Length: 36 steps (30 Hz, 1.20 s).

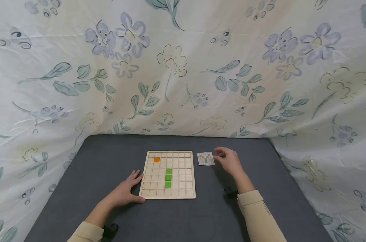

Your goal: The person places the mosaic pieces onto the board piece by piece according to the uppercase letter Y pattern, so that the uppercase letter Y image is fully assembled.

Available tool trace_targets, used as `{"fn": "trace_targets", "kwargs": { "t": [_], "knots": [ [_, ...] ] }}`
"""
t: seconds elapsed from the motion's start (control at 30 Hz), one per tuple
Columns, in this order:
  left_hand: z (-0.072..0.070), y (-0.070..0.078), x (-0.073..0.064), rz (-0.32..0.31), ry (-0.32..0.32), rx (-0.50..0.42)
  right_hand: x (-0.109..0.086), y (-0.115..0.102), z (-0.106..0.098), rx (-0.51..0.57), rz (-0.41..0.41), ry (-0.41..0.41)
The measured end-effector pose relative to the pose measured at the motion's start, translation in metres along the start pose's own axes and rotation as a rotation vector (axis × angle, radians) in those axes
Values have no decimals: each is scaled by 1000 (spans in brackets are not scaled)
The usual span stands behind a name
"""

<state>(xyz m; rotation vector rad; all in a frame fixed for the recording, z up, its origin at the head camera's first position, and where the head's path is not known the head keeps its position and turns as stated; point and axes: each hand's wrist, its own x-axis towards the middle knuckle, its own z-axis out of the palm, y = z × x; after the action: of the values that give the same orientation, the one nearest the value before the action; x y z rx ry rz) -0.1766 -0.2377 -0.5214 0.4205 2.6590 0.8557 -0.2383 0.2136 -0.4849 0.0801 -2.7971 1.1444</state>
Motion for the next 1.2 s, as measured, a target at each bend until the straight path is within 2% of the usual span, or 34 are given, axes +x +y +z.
{"fn": "trace_targets", "kwargs": {
  "t": [0.33,0.7,1.07,1.2],
  "knots": [
    [-1,4,1,-4,-5,3,-7,41,-26,-36,61,16],
    [-2,4,0,11,-1,-3,-5,75,-35,-66,142,17],
    [-2,2,0,3,1,-3,0,91,-37,-78,208,-46],
    [-2,2,1,0,0,2,5,91,-36,-97,199,-89]
  ]
}}
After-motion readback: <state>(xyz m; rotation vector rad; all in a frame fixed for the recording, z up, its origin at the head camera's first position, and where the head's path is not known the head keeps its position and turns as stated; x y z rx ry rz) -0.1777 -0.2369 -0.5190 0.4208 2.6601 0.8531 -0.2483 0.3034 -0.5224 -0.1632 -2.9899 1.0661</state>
